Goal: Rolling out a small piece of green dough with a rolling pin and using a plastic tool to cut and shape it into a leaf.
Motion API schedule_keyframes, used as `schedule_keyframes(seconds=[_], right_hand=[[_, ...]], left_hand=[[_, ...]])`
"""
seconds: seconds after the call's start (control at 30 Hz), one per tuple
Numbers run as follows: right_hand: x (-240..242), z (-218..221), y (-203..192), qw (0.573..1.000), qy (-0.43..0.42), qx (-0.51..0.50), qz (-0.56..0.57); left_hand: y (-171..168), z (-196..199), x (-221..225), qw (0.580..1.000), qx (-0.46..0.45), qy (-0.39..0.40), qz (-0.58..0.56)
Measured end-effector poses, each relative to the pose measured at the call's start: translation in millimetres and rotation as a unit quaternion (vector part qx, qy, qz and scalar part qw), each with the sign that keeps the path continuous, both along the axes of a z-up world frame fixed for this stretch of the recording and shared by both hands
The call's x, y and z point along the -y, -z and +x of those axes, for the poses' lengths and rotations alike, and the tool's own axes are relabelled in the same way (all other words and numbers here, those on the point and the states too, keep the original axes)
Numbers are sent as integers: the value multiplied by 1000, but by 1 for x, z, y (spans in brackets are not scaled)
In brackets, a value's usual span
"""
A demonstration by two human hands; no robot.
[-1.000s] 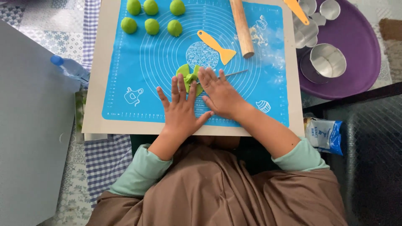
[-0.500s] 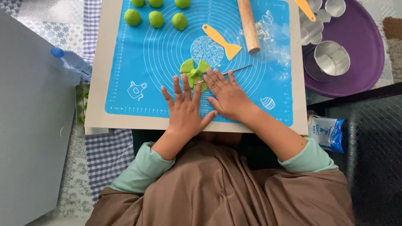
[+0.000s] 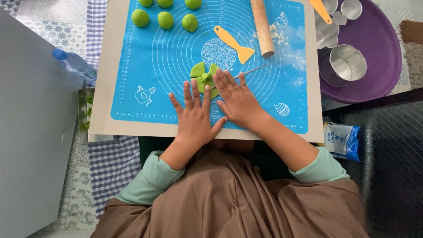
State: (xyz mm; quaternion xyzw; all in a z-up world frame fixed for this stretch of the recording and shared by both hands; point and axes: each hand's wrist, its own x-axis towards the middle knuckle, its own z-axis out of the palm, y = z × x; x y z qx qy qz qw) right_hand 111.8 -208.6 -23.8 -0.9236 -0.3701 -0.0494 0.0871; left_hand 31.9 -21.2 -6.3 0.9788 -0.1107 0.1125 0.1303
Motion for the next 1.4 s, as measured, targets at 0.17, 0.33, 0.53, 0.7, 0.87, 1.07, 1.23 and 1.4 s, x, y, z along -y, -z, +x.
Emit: schedule_keyframes(seconds=[0.17,0.33,0.53,0.7,0.87,1.07,1.23,1.4], right_hand=[[-5,3,8,1000,4,-6,-21],[-4,-2,8,999,7,-23,-37],[3,-7,14,1000,5,-12,-25],[10,-17,10,1000,8,-1,-21],[15,-26,-9,999,-3,-18,-47],[-11,-12,-5,999,-4,-43,-24],[-12,-17,2,1000,-20,-5,-8],[0,-28,3,1000,-24,-8,-12]], left_hand=[[-1,-2,-2,1000,9,5,-14],[4,-3,-2,1000,5,2,-19],[3,-6,-6,1000,-6,3,-8],[1,-7,-7,1000,-7,10,-14],[0,-8,-8,1000,-7,9,-5],[1,-6,-7,1000,-6,10,-4],[1,-7,-7,1000,-7,9,-16],[4,-6,-7,1000,4,12,-22]])
